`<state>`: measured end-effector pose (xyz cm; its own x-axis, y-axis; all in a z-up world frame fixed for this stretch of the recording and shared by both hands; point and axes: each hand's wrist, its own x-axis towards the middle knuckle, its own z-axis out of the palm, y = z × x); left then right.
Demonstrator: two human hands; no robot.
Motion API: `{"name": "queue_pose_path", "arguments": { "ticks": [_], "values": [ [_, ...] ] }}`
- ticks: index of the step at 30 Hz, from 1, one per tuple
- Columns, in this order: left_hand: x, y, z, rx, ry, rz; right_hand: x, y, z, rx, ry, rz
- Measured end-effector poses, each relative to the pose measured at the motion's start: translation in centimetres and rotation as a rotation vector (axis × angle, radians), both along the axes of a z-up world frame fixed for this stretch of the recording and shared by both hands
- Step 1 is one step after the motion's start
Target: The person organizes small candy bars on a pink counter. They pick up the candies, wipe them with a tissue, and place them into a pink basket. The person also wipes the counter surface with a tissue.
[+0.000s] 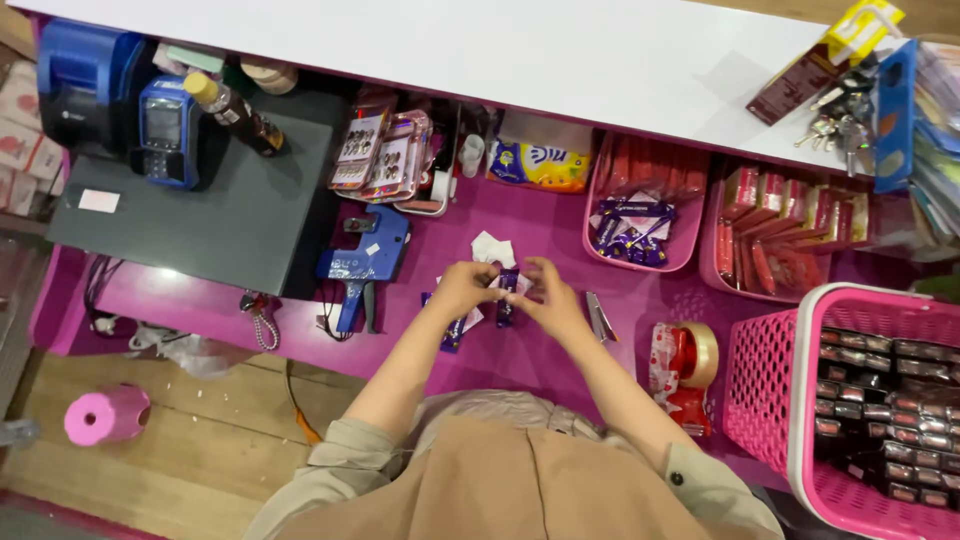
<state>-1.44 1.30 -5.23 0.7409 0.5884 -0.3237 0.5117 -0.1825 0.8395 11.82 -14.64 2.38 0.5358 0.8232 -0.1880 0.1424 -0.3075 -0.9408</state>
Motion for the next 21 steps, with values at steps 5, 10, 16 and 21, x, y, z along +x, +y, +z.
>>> {"name": "queue_pose_path", "arguments": {
  "ticks": [5, 10, 16, 21],
  "values": [
    [-4.9, 0.7, 7.9, 0.122, 0.045, 0.077, -1.9, 2.7, -6.9, 0.015, 0.485, -0.056],
    [-8.3, 1.7, 5.1, 0.451, 0.378, 0.104, -4.7, 3.4, -8.9, -0.115, 0.574, -0.174],
    [-8.7, 0.4, 1.1, 0.251, 0.177, 0.108, -6.5, 4.0, -9.4, -0.475, -0.038, -0.036],
    [-7.9, -0.6, 1.6, 0.184, 0.247, 0.087, -7.4, 5.0, -9.5, -0.45, -0.004, -0.107]
  ]
}}
